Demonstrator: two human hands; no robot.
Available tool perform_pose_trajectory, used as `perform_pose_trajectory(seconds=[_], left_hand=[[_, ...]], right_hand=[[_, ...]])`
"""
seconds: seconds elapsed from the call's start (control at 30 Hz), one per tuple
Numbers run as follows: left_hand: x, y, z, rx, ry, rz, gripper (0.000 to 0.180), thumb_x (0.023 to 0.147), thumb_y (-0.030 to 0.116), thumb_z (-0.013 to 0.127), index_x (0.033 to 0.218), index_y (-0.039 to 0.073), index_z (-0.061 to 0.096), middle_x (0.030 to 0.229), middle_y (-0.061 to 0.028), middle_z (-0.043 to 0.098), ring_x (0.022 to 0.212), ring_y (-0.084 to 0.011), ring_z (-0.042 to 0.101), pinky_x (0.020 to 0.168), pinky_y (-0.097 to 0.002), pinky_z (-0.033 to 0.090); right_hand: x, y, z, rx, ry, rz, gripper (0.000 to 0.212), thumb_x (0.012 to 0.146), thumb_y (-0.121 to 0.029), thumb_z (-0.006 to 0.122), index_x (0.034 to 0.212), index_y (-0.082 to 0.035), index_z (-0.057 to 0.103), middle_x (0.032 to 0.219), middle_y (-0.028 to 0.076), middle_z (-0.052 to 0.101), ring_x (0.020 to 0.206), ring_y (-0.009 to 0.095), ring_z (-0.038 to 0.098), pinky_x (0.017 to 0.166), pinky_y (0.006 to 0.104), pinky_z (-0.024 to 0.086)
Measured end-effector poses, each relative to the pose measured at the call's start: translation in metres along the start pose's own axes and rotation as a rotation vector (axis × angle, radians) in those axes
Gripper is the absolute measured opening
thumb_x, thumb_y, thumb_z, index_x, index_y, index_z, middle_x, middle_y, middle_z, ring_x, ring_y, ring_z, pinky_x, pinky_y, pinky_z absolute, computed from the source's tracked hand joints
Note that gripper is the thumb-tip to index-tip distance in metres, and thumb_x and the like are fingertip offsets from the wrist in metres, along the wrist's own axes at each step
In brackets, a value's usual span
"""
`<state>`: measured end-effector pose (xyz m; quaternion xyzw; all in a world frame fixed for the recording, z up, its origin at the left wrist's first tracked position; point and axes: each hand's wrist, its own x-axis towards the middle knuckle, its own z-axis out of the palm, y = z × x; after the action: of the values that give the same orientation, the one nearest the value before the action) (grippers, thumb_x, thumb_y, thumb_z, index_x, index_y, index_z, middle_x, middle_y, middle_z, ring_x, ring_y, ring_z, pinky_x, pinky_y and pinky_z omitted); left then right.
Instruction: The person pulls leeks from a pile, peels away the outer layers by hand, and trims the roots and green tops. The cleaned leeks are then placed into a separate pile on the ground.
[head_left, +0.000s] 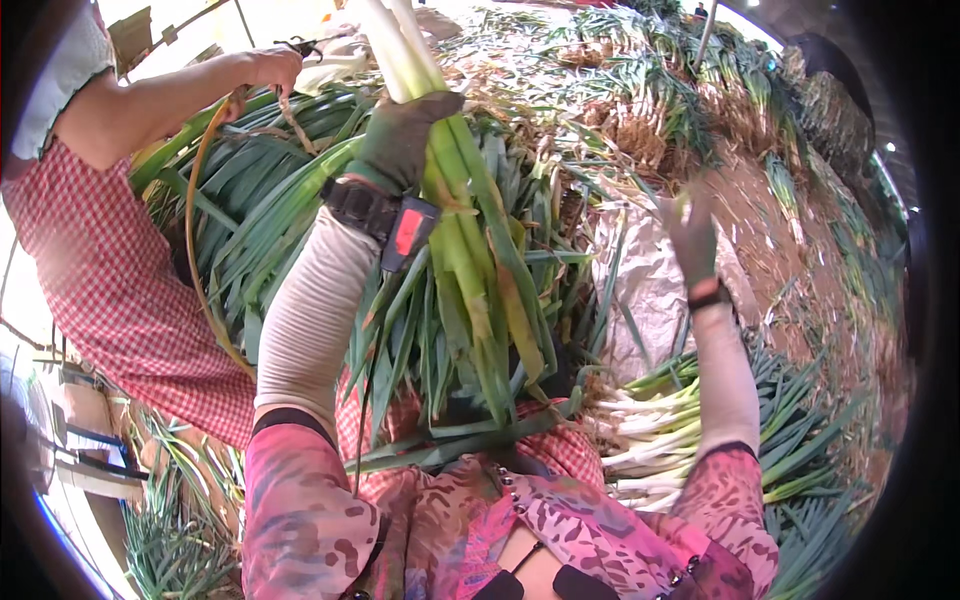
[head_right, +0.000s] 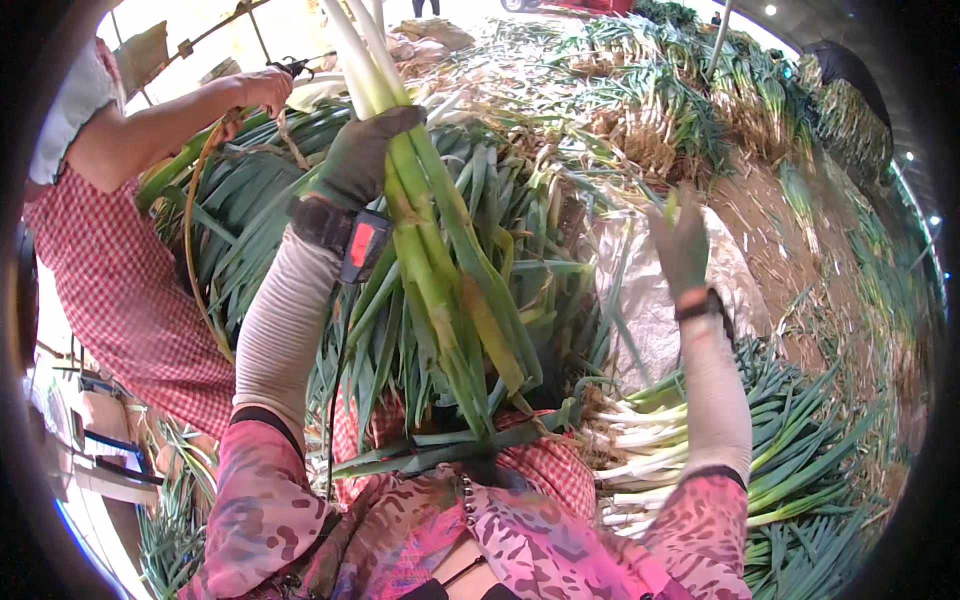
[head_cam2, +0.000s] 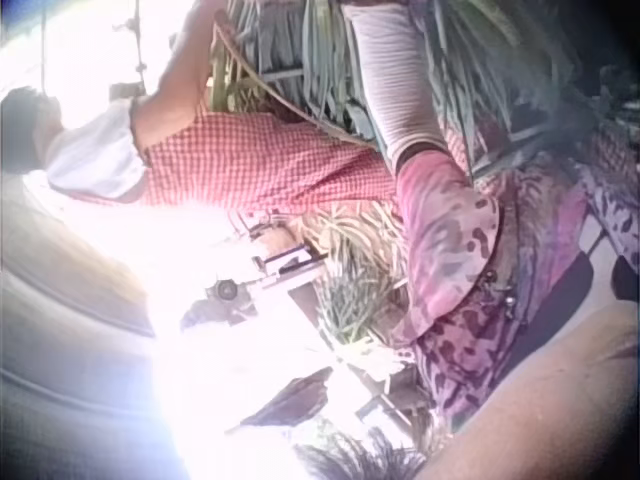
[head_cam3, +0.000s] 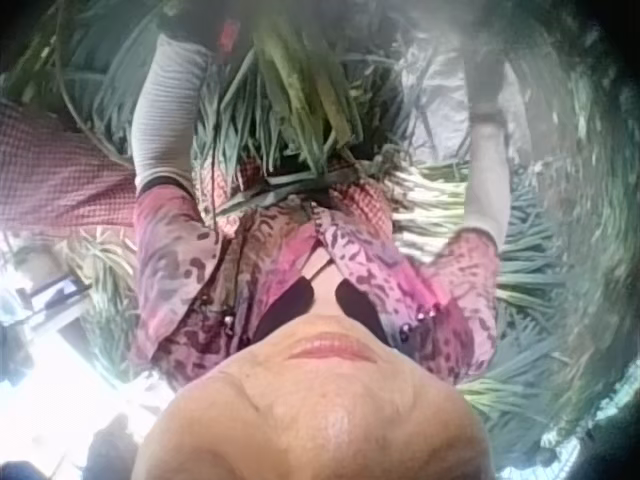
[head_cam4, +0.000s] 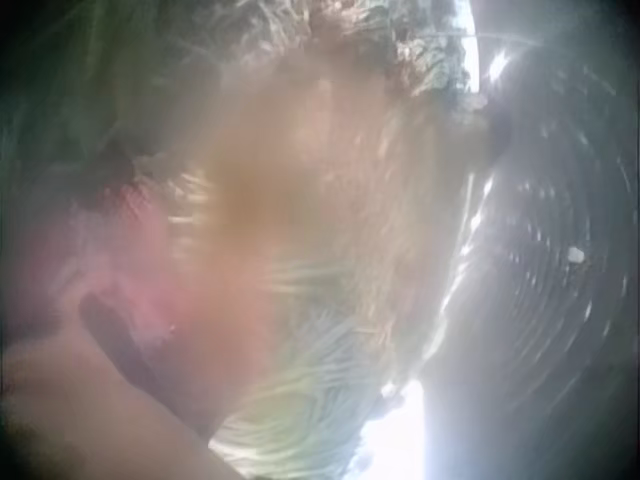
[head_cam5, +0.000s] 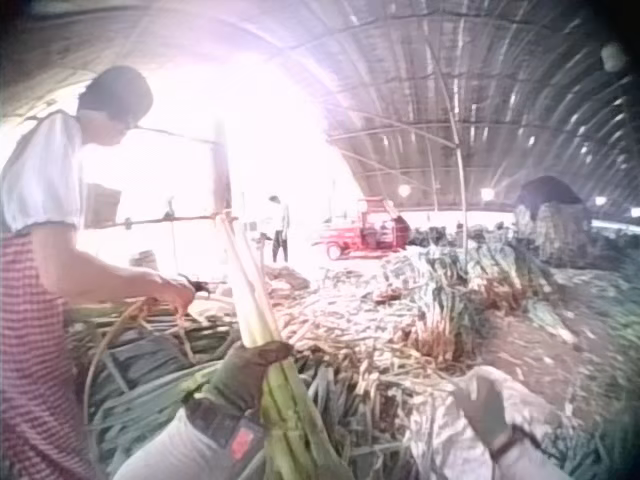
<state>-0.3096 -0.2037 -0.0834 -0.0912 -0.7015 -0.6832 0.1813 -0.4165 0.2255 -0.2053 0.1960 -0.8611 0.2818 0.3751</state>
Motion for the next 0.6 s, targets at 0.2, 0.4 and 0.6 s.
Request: perform_pose_trajectory(seconds=[0.2,0.4,0.6], left_hand=[[-0.012,0.021,-0.009,-0.02,0.244,0.033,0.022,0.082,0.014,0.072,0.096,-0.003,0.073,0.084,-0.007,0.071,0.073,-0.0135,0.067,0.066,-0.0273,0.054],[-0.009,0.014,-0.012,0.23,0.278,0.099,0.021,0.088,0.015,0.067,0.101,0.001,0.074,0.085,-0.0074,0.072,0.074,-0.0132,0.068,0.068,-0.0274,0.056],[-0.003,-0.001,-0.03,0.895,0.138,0.502,0.026,0.09,0.011,0.06,0.114,0.01,0.071,0.102,-0.0107,0.073,0.087,-0.0195,0.071,0.08,-0.0288,0.057]], right_hand=[[0.002,-0.237,-0.011,0.382,-0.472,-0.441,0.037,0.086,-0.043,0.069,0.096,-0.008,0.061,0.072,0.013,0.064,0.067,0.03,0.067,0.061,0.0407,0.053],[-0.129,-0.207,0.001,0.339,-1.014,-0.121,0.052,0.087,-0.041,0.066,0.123,-0.005,0.053,0.083,0.024,0.066,0.08,0.041,0.067,0.069,0.0477,0.053],[-0.152,-0.183,0.03,0.792,-0.746,0.159,0.053,0.091,-0.02,0.064,0.138,-0.004,0.044,0.095,0.019,0.069,0.08,0.034,0.068,0.068,0.0393,0.053]])
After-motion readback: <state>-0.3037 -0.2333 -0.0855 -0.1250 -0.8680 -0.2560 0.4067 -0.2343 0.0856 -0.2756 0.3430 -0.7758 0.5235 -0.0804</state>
